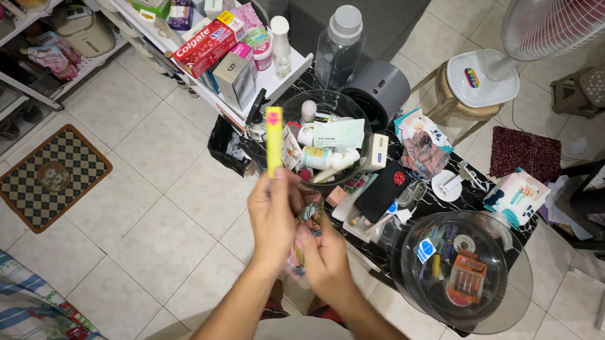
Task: The person organizes various small items on a cluttered table, moving them between two clear plastic bowls. They handle items such as hair clips, tape, and small boxes, then wipe the inside of one bowl with a cloth before continuing to sort the items.
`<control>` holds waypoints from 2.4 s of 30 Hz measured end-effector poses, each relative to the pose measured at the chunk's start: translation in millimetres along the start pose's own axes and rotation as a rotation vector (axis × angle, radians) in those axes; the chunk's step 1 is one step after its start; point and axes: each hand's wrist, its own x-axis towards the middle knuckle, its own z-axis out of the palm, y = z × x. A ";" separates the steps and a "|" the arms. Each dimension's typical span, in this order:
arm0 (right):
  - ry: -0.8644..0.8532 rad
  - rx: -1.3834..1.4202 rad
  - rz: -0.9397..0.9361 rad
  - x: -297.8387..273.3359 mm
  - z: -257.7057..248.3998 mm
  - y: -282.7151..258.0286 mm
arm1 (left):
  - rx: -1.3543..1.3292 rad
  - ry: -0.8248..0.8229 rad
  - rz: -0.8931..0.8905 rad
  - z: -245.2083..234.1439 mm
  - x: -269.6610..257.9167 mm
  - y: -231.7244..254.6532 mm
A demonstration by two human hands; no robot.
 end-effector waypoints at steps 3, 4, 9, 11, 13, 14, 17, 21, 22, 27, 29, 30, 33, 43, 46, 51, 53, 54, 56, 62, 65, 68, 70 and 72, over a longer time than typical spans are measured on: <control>0.018 0.222 0.013 -7.3 9.5 -10.0 | 0.078 0.147 -0.149 -13.9 6.9 20.5; -0.029 0.346 0.062 -7.6 6.6 -10.9 | -0.002 0.137 -0.152 -17.3 12.9 25.3; -0.173 0.621 0.171 3.6 -11.3 -11.1 | -0.379 0.120 -0.141 -33.4 22.1 28.3; -0.250 0.710 0.117 7.1 -9.7 -17.7 | -0.407 0.078 -0.103 -39.7 24.0 30.0; -0.311 0.735 -0.012 8.1 -4.4 -23.7 | -0.394 0.061 -0.120 -44.4 24.4 33.1; -0.209 0.693 0.011 10.8 -0.2 -24.9 | -0.368 0.064 -0.155 -47.3 22.8 35.6; 0.045 0.503 -0.028 21.5 9.2 -24.7 | -0.082 -0.003 -0.266 -53.4 19.2 40.7; 0.222 0.189 -0.284 32.9 21.6 -19.3 | 0.220 -0.301 -0.139 -70.8 1.0 45.4; 0.258 0.134 -0.333 35.2 25.9 -18.8 | 0.226 -0.324 -0.143 -74.9 2.6 46.5; 0.238 0.111 -0.351 53.7 38.8 -30.1 | 0.268 -0.423 -0.141 -90.1 6.0 65.0; 0.067 0.151 -0.342 53.8 37.7 -39.8 | 0.321 -0.423 -0.093 -94.3 9.7 74.8; -0.025 0.218 -0.305 55.8 37.6 -44.2 | 0.347 -0.424 -0.070 -96.4 11.7 77.7; -0.044 0.236 -0.059 65.8 47.7 -55.8 | 0.389 -0.380 -0.010 -108.6 16.4 80.5; 0.009 0.356 -0.037 92.2 52.0 -49.1 | 0.254 -0.297 -0.375 -133.2 41.7 70.4; 0.070 0.376 0.042 94.8 42.4 -27.7 | 0.378 -0.394 -0.307 -123.3 42.1 58.0; 0.180 0.135 0.032 82.2 -6.4 -0.3 | 0.493 -0.522 -0.224 -106.7 43.6 54.3; 0.225 -0.375 -0.080 67.4 -31.5 4.5 | 0.296 -0.585 -0.425 -89.9 44.5 58.5; 0.268 -0.704 -0.104 59.3 -42.8 7.7 | 0.199 -0.612 -0.527 -80.5 45.2 60.7; 0.332 -0.801 0.115 36.8 -62.0 20.6 | 0.003 -0.718 -0.650 -61.0 44.0 60.5; 0.480 0.600 0.341 -8.5 -112.5 29.3 | -0.464 -0.897 -1.003 19.9 22.0 20.1; 0.473 0.904 0.181 -27.1 -112.6 -0.2 | -0.675 -0.977 -1.024 54.7 5.2 -3.1; 0.381 1.045 0.076 -57.4 -122.3 -30.1 | -0.409 -0.883 -0.855 86.5 -16.9 -13.9; 0.349 1.032 0.058 -78.2 -135.4 -34.4 | -0.148 -0.822 -0.675 102.5 -28.2 -19.6; 0.345 0.816 0.064 -91.0 -149.8 -27.1 | 0.044 -0.808 -0.486 108.6 -40.8 -25.4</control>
